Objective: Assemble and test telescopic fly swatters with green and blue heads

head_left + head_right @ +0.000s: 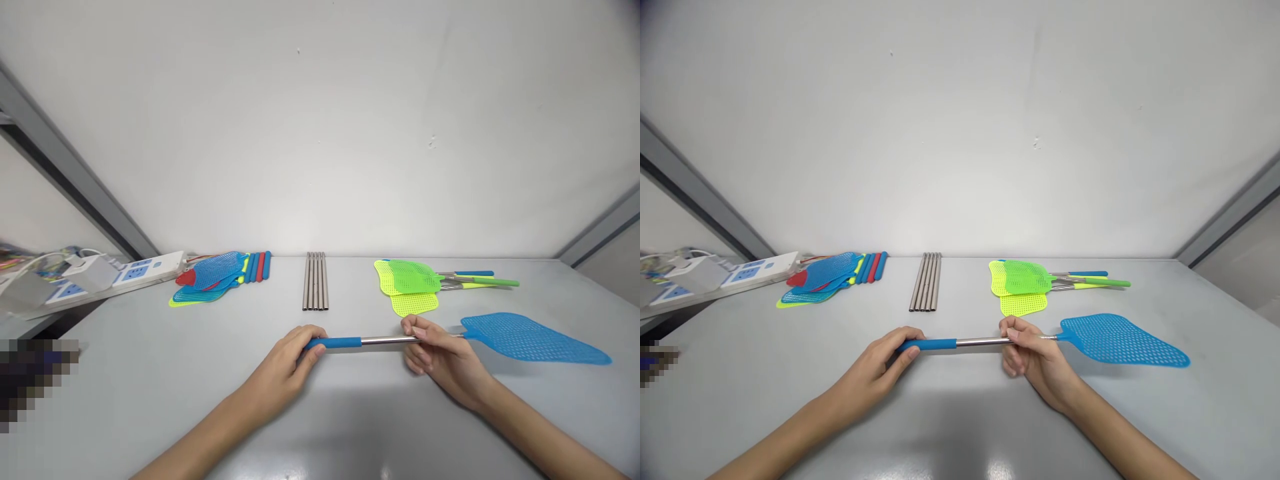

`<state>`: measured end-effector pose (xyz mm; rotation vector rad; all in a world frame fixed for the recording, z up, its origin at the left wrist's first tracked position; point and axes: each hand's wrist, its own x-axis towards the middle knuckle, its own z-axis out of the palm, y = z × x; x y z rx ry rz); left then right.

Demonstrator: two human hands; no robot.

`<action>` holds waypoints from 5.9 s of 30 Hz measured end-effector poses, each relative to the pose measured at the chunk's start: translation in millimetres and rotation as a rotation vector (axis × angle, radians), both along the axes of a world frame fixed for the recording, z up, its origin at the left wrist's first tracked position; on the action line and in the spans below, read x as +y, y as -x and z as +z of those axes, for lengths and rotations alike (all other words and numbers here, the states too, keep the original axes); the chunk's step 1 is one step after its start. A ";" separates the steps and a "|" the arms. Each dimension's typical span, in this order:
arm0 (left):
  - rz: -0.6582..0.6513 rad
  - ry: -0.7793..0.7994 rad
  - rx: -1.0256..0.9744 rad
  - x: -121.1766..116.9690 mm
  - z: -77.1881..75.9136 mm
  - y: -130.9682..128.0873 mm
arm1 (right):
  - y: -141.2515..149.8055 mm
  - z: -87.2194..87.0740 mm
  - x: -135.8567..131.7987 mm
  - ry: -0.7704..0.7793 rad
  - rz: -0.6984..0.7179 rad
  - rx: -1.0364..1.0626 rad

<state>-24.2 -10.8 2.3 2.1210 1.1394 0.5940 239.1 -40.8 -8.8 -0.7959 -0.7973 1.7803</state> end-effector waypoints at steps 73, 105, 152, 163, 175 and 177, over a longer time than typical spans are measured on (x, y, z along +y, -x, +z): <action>-0.050 0.082 0.087 -10.4 4.1 -5.0 | -1.3 6.0 -2.9 -0.030 -0.059 -0.103; -0.031 0.096 0.063 4.2 10.2 7.8 | -77.7 34.5 14.0 0.287 -0.117 -0.402; -0.131 0.054 0.246 -6.0 6.7 3.3 | -77.0 30.8 16.6 0.245 0.031 -0.379; -0.163 0.064 0.202 -5.1 6.5 7.7 | -65.0 13.8 16.4 0.269 0.092 -0.321; -0.118 0.147 0.055 -4.6 13.3 5.9 | -48.3 21.4 13.2 0.295 0.054 -0.351; -0.100 0.169 0.047 -4.3 12.9 6.0 | -44.4 25.6 12.1 0.309 0.055 -0.352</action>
